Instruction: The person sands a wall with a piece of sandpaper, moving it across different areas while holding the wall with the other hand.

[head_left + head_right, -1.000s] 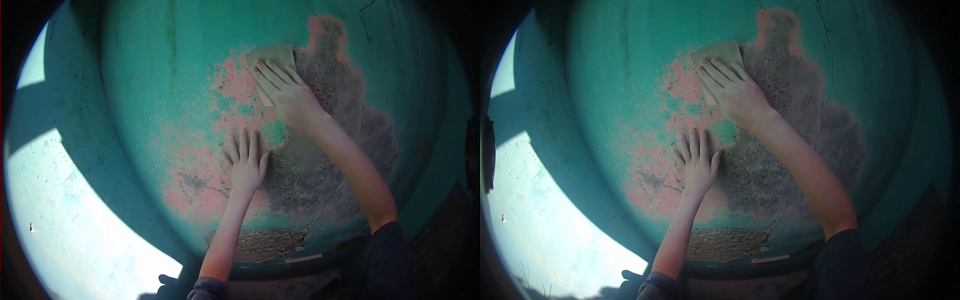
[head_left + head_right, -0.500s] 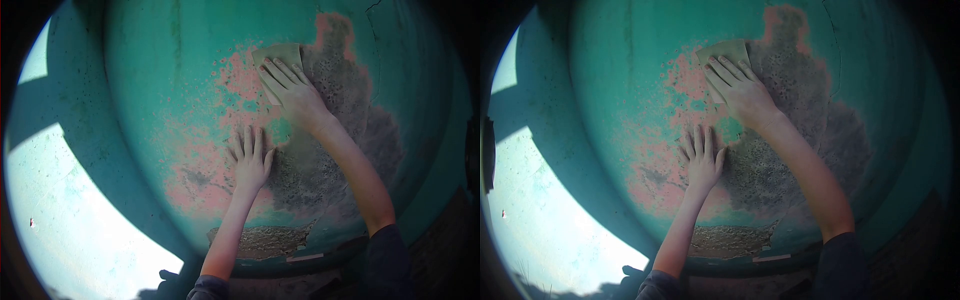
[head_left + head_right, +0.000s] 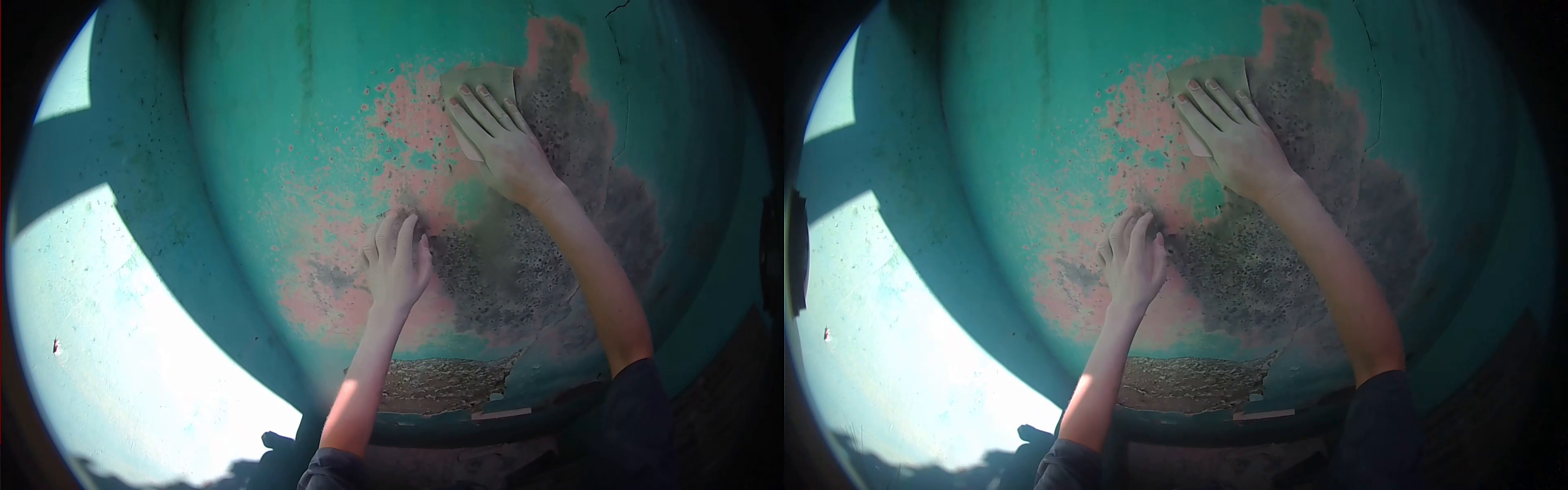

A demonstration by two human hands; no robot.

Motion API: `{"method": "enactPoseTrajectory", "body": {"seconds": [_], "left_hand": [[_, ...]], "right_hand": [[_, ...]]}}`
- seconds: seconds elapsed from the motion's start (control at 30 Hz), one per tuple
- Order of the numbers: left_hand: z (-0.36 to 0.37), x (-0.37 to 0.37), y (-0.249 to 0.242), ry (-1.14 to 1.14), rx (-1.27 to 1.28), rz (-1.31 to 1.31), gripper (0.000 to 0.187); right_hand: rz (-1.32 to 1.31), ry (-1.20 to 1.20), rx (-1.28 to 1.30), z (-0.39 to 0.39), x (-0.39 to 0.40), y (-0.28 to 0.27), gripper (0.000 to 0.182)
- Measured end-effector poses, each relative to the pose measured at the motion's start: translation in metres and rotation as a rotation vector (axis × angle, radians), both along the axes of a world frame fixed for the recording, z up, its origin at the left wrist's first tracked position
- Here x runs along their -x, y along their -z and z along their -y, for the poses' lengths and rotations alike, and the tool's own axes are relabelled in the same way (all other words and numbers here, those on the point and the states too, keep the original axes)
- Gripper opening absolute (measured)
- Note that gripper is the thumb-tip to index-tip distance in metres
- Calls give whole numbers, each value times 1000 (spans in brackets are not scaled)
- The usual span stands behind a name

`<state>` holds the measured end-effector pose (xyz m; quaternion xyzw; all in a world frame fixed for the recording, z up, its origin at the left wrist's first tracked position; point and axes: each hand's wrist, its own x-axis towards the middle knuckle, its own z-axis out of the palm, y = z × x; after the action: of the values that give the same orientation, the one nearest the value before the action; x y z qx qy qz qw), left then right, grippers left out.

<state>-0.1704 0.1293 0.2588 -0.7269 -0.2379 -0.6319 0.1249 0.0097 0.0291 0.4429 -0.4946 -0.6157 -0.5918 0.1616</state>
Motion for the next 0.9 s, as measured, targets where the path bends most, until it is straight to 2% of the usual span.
{"method": "enactPoseTrajectory", "body": {"seconds": [0.03, 0.1, 0.2, 0.3, 0.37, 0.5, 0.57, 0.67, 0.77, 0.9], "left_hand": [[-4, -6, -6, -1, 3, 1, 50], [-14, -15, -11, -97, 9, -80, 62], [-31, -26, 1, -174, 41, -168, 69], [-35, -31, 5, -169, 36, -145, 69], [-36, -30, 6, -160, 36, -145, 68], [-36, -29, 5, -147, 37, -147, 68], [-36, -29, 5, -154, 36, -157, 68], [-33, -29, 5, -149, 52, -165, 68], [-34, -30, 5, -144, 47, -151, 68], [-36, -31, 7, -148, 45, -153, 68]], "right_hand": [[-4, -1, 2, -1, -1, 9, 59], [-7, -1, 1, 3, -3, 23, 60], [38, 53, 98, 18, -12, 27, 61], [64, 75, 170, 23, -10, 5, 62], [60, 50, 12, 11, -9, -10, 62], [22, 19, 5, 8, -6, 19, 64], [116, 50, 209, 24, -12, 31, 63], [69, -21, 250, 23, -17, 12, 62], [49, 22, 74, 13, -3, -11, 62], [-21, -4, 13, 5, 1, 21, 61]]}}
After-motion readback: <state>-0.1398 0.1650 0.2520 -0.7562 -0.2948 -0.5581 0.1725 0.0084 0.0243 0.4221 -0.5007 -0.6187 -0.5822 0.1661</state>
